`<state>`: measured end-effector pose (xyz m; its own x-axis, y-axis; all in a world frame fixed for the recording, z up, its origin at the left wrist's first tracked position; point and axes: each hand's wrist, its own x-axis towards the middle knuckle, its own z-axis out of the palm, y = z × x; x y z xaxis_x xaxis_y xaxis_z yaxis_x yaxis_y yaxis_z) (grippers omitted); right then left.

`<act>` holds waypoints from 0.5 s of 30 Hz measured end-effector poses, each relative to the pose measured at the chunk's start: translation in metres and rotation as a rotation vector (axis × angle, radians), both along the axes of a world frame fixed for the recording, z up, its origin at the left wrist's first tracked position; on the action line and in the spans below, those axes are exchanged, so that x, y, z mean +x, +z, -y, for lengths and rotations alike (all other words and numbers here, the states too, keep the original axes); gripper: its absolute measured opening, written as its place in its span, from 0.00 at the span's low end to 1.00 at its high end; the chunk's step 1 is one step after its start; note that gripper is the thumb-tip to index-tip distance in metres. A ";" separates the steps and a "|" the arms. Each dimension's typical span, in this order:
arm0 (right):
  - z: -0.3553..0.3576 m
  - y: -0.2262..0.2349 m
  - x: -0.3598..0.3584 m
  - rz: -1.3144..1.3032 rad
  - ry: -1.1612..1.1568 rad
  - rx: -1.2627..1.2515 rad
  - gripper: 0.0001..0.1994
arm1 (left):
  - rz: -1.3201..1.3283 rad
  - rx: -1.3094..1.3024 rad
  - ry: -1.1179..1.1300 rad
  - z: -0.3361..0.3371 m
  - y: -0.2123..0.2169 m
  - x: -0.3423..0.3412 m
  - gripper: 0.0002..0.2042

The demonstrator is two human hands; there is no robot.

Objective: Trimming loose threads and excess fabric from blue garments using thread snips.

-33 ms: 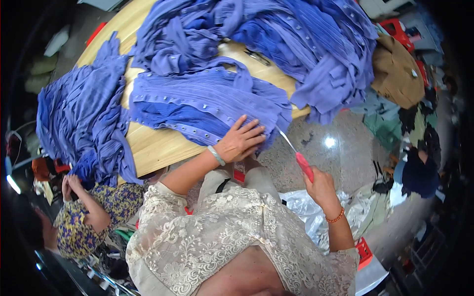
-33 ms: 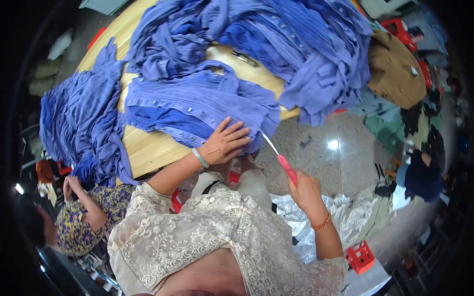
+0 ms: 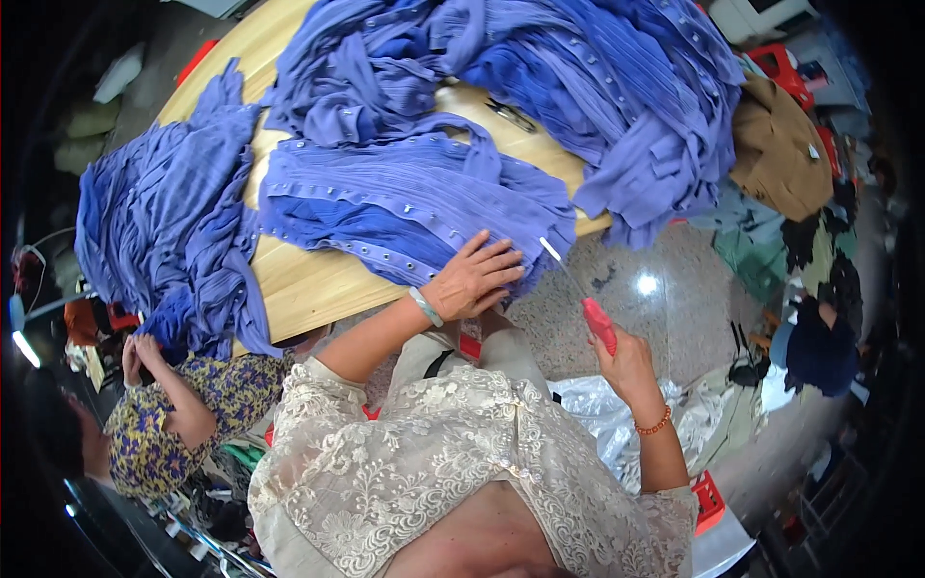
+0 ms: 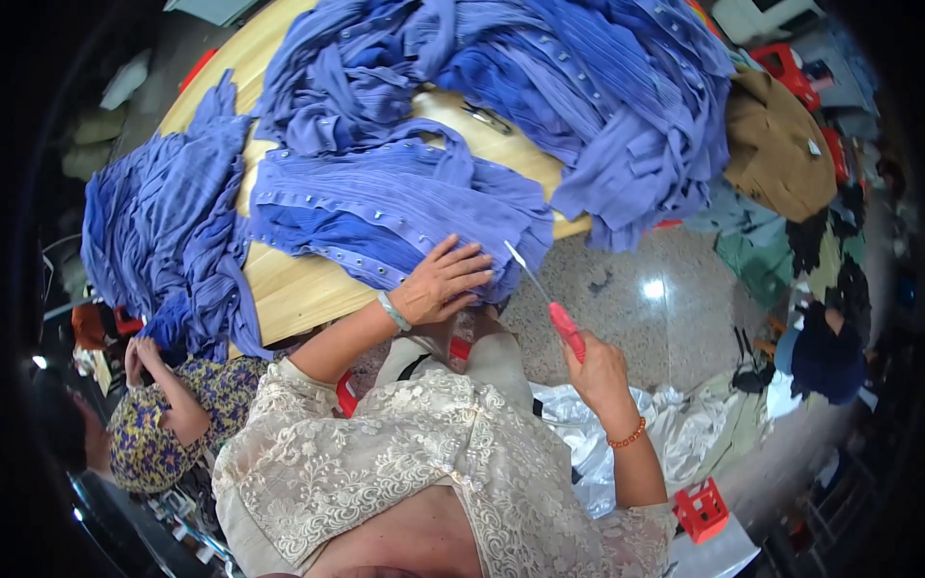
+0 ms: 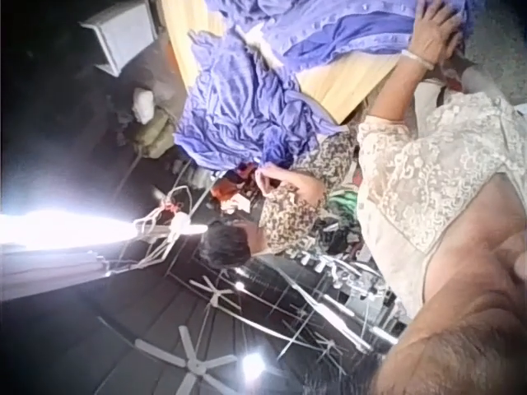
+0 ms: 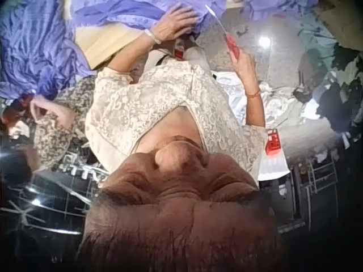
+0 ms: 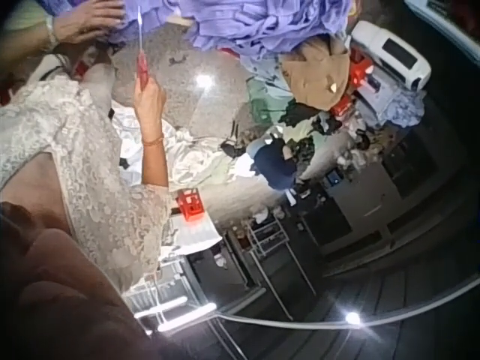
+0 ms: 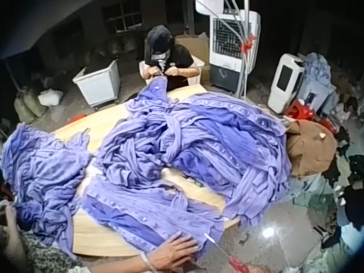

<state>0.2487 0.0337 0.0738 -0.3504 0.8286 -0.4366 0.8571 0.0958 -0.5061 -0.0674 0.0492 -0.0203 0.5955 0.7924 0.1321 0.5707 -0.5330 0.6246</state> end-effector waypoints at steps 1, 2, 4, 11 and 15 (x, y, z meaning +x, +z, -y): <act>-0.002 -0.009 -0.004 -0.062 -0.148 0.009 0.12 | 0.105 -0.053 0.038 0.003 0.008 -0.004 0.22; -0.005 -0.018 -0.012 -0.130 -0.261 -0.012 0.14 | 0.138 0.002 0.104 0.005 0.016 -0.010 0.23; -0.012 -0.025 -0.037 -0.215 -0.321 -0.005 0.14 | 0.113 0.129 0.257 0.004 0.032 -0.034 0.23; -0.022 -0.097 -0.136 -0.215 -0.076 0.384 0.22 | -0.405 0.342 0.752 0.001 0.012 -0.208 0.21; -0.038 -0.095 -0.152 -0.253 -0.124 0.376 0.18 | -0.458 0.258 0.739 -0.002 -0.008 -0.281 0.22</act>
<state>0.0971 0.0717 -0.0209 -0.2957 0.9552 -0.0118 0.7279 0.2173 -0.6504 -0.3485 0.0511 -0.0278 -0.0149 0.9720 0.2343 0.9861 -0.0245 0.1645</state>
